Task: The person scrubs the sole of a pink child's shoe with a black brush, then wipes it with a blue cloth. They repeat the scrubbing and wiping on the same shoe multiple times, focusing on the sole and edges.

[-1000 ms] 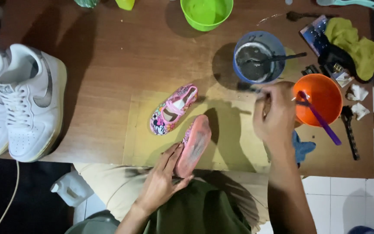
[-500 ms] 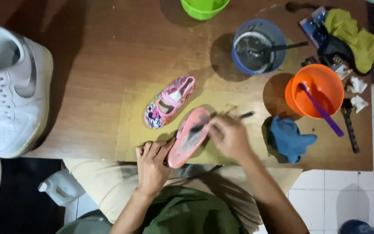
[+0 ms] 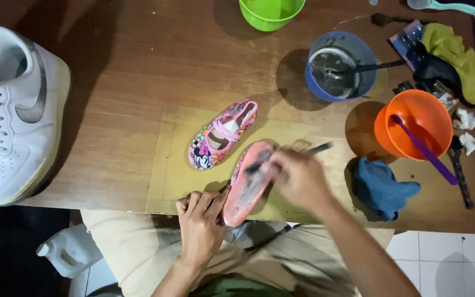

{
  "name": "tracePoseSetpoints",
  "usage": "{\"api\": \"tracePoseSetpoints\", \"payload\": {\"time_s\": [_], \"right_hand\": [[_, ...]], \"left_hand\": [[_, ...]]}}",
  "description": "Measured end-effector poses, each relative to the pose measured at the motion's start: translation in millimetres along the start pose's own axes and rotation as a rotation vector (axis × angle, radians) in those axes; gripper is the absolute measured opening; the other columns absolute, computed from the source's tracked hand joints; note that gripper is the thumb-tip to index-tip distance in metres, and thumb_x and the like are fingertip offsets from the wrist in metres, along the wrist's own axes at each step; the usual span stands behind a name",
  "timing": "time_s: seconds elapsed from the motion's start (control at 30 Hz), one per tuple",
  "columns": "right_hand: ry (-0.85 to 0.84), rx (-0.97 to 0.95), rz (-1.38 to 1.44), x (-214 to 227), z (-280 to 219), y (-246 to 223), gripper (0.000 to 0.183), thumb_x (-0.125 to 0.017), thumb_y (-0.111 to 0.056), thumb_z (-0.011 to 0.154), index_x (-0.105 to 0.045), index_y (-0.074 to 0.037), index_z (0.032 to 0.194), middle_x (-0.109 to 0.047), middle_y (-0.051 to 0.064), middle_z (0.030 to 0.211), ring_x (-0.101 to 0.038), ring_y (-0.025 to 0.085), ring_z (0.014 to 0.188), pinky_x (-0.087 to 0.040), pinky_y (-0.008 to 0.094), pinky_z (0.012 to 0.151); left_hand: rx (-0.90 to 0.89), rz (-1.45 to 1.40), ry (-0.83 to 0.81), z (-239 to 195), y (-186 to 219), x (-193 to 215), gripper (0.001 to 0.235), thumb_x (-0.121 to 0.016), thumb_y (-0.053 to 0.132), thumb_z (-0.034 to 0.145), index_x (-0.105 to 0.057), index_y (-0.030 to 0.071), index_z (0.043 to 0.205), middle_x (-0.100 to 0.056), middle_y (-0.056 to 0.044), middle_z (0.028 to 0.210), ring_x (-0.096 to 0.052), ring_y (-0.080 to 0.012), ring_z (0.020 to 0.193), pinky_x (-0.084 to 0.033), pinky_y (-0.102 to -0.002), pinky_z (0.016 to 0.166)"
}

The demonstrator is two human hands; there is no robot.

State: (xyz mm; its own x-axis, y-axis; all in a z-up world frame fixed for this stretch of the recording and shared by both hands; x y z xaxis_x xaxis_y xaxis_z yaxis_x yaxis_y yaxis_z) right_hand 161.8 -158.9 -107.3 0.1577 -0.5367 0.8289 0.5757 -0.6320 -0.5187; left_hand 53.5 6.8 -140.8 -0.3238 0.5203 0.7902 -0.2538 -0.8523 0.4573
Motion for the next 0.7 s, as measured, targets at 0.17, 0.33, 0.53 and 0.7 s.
{"api": "tracePoseSetpoints", "payload": {"time_s": [0.17,0.33,0.53,0.7], "right_hand": [[-0.017,-0.149,-0.072,-12,-3,18,0.011,-0.067,-0.014,0.096,-0.065,-0.016,0.085,-0.067,0.000,0.068,-0.056,0.012,0.051,-0.045,0.028,0.046],[-0.081,-0.360,-0.187,-1,6,55,0.009,-0.065,-0.025,0.097,-0.066,-0.019,0.090,-0.064,0.003,0.071,-0.055,0.017,0.050,-0.041,0.035,0.044],[-0.033,-0.265,-0.157,9,15,36,0.013,-0.074,-0.024,0.092,-0.064,-0.017,0.087,-0.070,0.009,0.078,-0.063,0.027,0.078,-0.049,0.047,0.059],[-0.084,-0.162,-0.033,3,31,1,0.006,-0.064,-0.021,0.095,-0.069,-0.021,0.096,-0.079,-0.012,0.114,-0.074,0.019,0.067,-0.056,0.042,0.052]], "left_hand": [[0.008,0.009,0.010,-2,3,4,0.051,-0.066,-0.007,0.070,-0.075,0.015,0.115,-0.064,0.002,0.097,-0.049,-0.0231,0.082,-0.028,-0.040,0.070],[0.000,-0.002,0.023,2,7,7,0.040,-0.064,-0.003,0.078,-0.075,0.014,0.112,-0.062,0.001,0.093,-0.049,-0.0241,0.080,-0.028,-0.039,0.070],[0.002,0.005,0.035,3,7,8,0.039,-0.065,-0.002,0.080,-0.075,0.016,0.113,-0.062,0.003,0.092,-0.047,-0.0220,0.078,-0.026,-0.039,0.069],[0.008,0.013,0.051,6,5,4,0.035,-0.065,0.002,0.083,-0.076,0.017,0.112,-0.064,0.004,0.091,-0.049,-0.0228,0.078,-0.026,-0.041,0.068]]}}
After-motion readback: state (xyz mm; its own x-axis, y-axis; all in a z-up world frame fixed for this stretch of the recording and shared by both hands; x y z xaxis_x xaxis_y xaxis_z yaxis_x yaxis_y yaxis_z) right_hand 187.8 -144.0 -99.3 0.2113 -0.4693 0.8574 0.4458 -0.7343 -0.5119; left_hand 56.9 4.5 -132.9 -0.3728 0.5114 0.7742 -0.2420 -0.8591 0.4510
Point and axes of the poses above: each hand's wrist, its own z-axis towards the middle knuckle, its own x-axis out of the back of the hand, y = z × x, the point moved 9 cm from there along z, towards the middle knuckle
